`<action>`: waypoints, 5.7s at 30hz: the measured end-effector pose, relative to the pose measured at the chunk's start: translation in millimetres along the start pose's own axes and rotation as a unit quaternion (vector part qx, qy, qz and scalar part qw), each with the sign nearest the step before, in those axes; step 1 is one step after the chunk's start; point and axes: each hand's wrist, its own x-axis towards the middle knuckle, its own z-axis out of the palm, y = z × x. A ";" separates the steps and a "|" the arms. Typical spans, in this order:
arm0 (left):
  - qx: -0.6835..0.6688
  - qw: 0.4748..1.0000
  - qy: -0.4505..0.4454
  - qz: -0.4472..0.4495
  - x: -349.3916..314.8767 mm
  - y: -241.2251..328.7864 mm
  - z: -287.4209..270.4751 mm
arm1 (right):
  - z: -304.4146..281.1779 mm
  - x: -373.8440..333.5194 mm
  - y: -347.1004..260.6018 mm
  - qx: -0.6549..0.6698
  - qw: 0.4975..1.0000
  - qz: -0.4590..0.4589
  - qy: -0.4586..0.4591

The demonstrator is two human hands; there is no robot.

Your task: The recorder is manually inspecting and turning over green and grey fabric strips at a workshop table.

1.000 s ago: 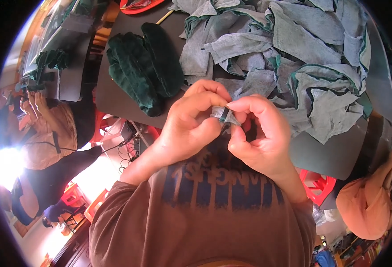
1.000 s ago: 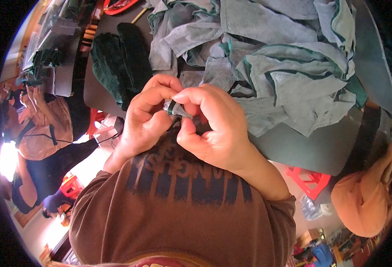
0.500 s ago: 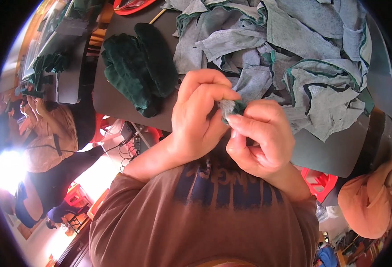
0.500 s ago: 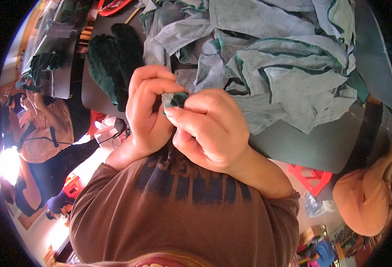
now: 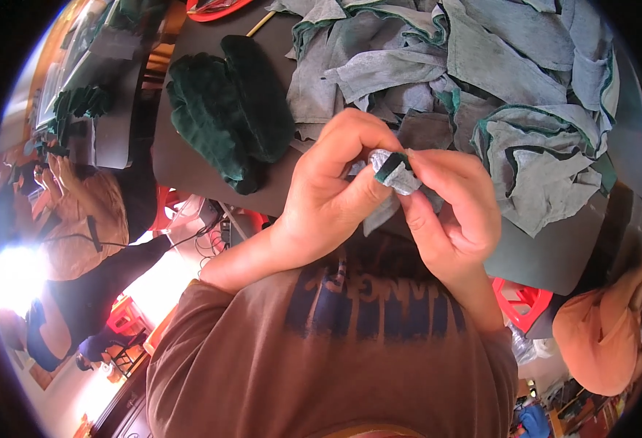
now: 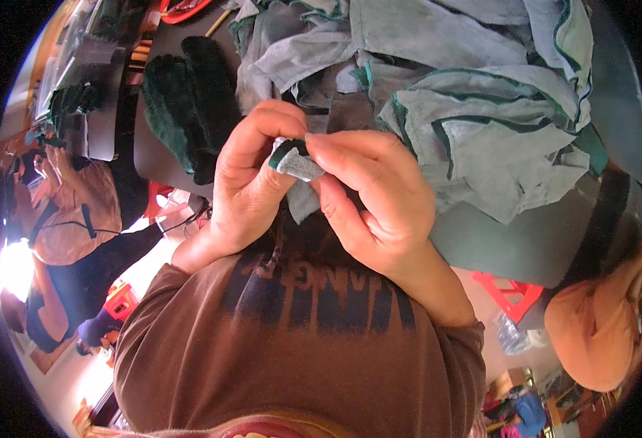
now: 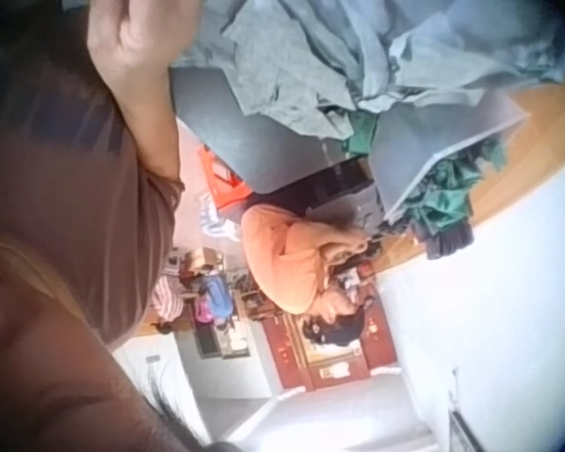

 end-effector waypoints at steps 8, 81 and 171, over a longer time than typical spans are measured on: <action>-0.142 0.987 -0.050 -0.062 -6.7 5.0 0.9 | 1.9 -0.5 -4.4 0.015 1.000 -0.014 0.020; 0.389 0.846 0.007 0.366 -9.3 0.8 4.8 | 10.0 -20.4 2.5 0.251 0.963 0.077 0.062; 0.244 0.965 -0.097 -0.003 2.1 29.9 -6.7 | 3.7 -10.6 -11.6 0.264 0.917 0.281 0.102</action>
